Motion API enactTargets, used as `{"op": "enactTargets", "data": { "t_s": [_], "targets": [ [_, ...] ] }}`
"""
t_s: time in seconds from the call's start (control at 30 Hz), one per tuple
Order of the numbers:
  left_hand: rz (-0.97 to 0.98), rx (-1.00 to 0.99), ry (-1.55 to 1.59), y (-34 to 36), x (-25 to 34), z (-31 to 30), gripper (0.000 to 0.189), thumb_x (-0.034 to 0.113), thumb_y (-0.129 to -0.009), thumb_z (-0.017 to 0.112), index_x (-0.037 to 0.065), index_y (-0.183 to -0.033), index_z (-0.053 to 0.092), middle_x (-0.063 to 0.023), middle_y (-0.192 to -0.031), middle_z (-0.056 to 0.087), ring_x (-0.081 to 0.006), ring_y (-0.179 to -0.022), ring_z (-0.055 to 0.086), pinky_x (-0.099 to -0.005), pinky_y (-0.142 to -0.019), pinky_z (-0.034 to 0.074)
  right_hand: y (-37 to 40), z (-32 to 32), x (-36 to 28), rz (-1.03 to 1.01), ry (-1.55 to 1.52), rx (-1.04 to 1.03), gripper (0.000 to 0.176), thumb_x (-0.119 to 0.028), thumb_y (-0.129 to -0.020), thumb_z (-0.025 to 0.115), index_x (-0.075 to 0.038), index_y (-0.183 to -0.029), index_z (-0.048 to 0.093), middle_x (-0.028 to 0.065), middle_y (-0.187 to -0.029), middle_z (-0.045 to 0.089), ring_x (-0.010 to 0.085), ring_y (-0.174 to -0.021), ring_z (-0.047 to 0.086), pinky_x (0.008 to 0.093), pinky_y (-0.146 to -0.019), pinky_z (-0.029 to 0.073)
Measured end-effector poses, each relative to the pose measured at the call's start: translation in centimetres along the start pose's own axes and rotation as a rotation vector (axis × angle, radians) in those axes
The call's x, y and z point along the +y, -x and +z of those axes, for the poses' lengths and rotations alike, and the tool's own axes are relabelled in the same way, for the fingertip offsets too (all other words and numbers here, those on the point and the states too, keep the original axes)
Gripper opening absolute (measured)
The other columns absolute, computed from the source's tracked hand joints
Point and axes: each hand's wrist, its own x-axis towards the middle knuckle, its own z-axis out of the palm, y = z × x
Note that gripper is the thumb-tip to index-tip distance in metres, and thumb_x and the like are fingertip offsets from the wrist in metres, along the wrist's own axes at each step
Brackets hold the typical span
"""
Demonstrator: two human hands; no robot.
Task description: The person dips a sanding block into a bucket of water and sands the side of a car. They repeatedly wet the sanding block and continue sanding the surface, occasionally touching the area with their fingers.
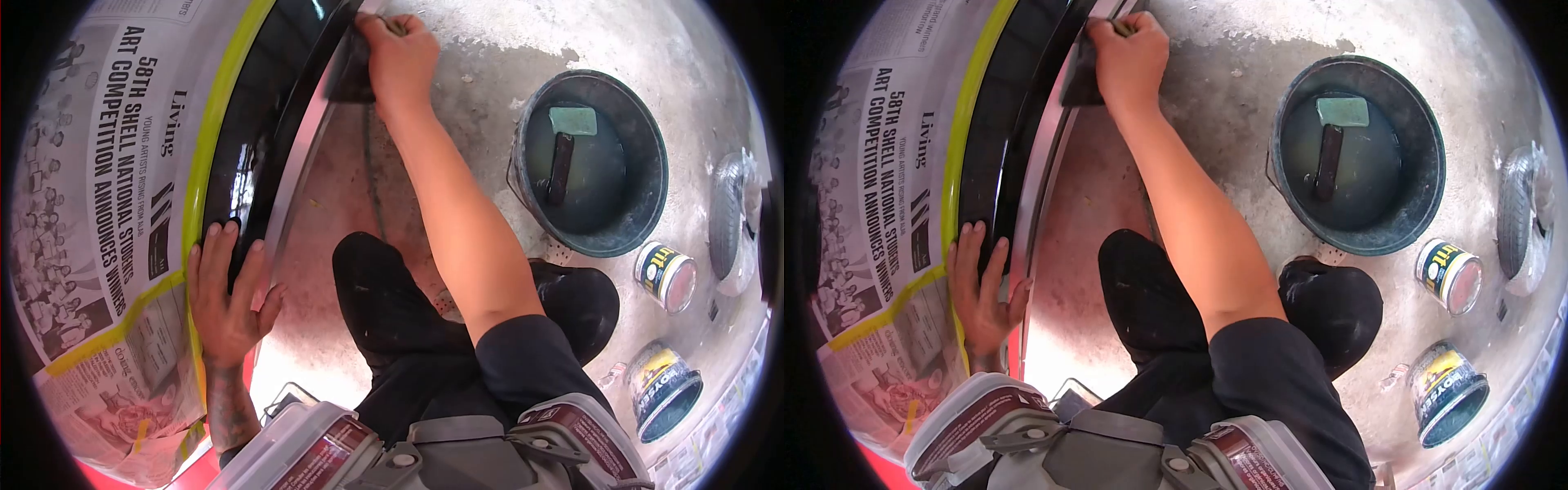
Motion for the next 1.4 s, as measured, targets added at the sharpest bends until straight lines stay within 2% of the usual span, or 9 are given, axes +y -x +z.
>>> {"op": "enactTargets", "data": {
  "t_s": [0.27,0.5,0.6,0.73,0.9,1.03,1.17,1.3,1.4],
  "targets": [
    [-0.003,-0.003,0.002,0.2,-0.1,0.1,0.056,0.034,-0.088,0.076,0.012,-0.138,0.061,-0.0204,-0.149,0.051,-0.0421,-0.138,0.049,-0.0605,-0.11,0.037,-0.2,0.4,0.4,-0.045,-0.095,-0.001,0.028,-0.02,-0.08,0.076,0.003,-0.075,0.06,0.0123,-0.066,0.064,0.0189,-0.064,0.06,0.0359,-0.067,0.05],
    [0.01,-0.003,-0.004,0.1,-0.2,0.2,0.053,0.037,-0.092,0.07,0.009,-0.136,0.062,-0.0219,-0.149,0.051,-0.0431,-0.139,0.048,-0.0604,-0.111,0.036,0.9,0.0,0.0,-0.034,0.097,-0.011,0.028,-0.02,-0.081,0.075,0.004,-0.076,0.062,0.0131,-0.068,0.065,0.0185,-0.066,0.061,0.0362,-0.067,0.05],
    [0.016,-0.024,-0.015,0.2,-0.1,-0.2,0.053,0.039,-0.094,0.068,0.006,-0.136,0.061,-0.0228,-0.149,0.051,-0.0435,-0.139,0.047,-0.0598,-0.112,0.036,-0.7,0.4,-0.6,0.089,-0.119,0.006,0.03,-0.023,-0.08,0.076,0.004,-0.075,0.062,0.0142,-0.069,0.066,0.0196,-0.069,0.063,0.0365,-0.07,0.05],
    [0.012,-0.016,-0.018,0.1,-0.2,0.1,0.054,0.038,-0.093,0.069,0.007,-0.136,0.061,-0.0227,-0.149,0.051,-0.0437,-0.139,0.048,-0.0597,-0.112,0.036,1.6,-0.4,-0.5,0.061,0.06,-0.085,0.027,-0.02,-0.081,0.076,0.004,-0.077,0.063,0.0129,-0.07,0.067,0.0191,-0.068,0.062,0.0363,-0.068,0.05],
    [-0.009,-0.001,0.005,0.1,0.0,-0.1,0.056,0.034,-0.087,0.076,0.012,-0.137,0.061,-0.0207,-0.149,0.051,-0.0423,-0.138,0.049,-0.0605,-0.11,0.037,-0.1,0.6,-0.5,0.091,-0.183,-0.002,0.028,-0.02,-0.079,0.078,0.003,-0.076,0.063,0.0088,-0.069,0.064,0.0158,-0.066,0.058,0.0338,-0.066,0.048],
    [-0.005,0.004,0.009,0.0,-0.1,0.1,0.056,0.033,-0.088,0.076,0.012,-0.137,0.061,-0.0206,-0.149,0.051,-0.042,-0.138,0.049,-0.0605,-0.111,0.036,1.3,-0.4,-0.6,0.071,0.008,-0.083,0.025,-0.017,-0.08,0.077,0.003,-0.077,0.063,0.0066,-0.069,0.064,0.0132,-0.064,0.056,0.0324,-0.063,0.047],
    [-0.007,0.007,0.002,0.0,0.0,-0.2,0.055,0.034,-0.089,0.075,0.012,-0.137,0.061,-0.0205,-0.149,0.051,-0.042,-0.138,0.049,-0.0605,-0.111,0.036,-0.1,0.5,-0.4,0.164,-0.278,-0.045,0.026,-0.017,-0.08,0.078,0.002,-0.076,0.063,0.0043,-0.068,0.063,0.013,-0.065,0.056,0.0326,-0.063,0.047],
    [-0.003,0.013,0.005,0.0,-0.1,0.3,0.055,0.034,-0.089,0.075,0.012,-0.137,0.061,-0.0206,-0.149,0.051,-0.0419,-0.139,0.049,-0.0603,-0.11,0.037,1.4,-0.6,-0.4,0.105,0.007,-0.114,0.022,-0.014,-0.08,0.077,0.003,-0.078,0.063,0.004,-0.069,0.063,0.0115,-0.064,0.055,0.0314,-0.061,0.045],
    [-0.004,-0.002,0.003,0.1,0.0,0.0,0.055,0.035,-0.089,0.075,0.012,-0.137,0.061,-0.0207,-0.149,0.051,-0.0418,-0.139,0.048,-0.0603,-0.111,0.037,-0.5,0.1,-0.6,0.221,-0.289,-0.074,0.025,-0.017,-0.079,0.078,0.003,-0.078,0.063,0.0037,-0.069,0.063,0.0115,-0.064,0.055,0.0315,-0.062,0.045]
  ]
}}
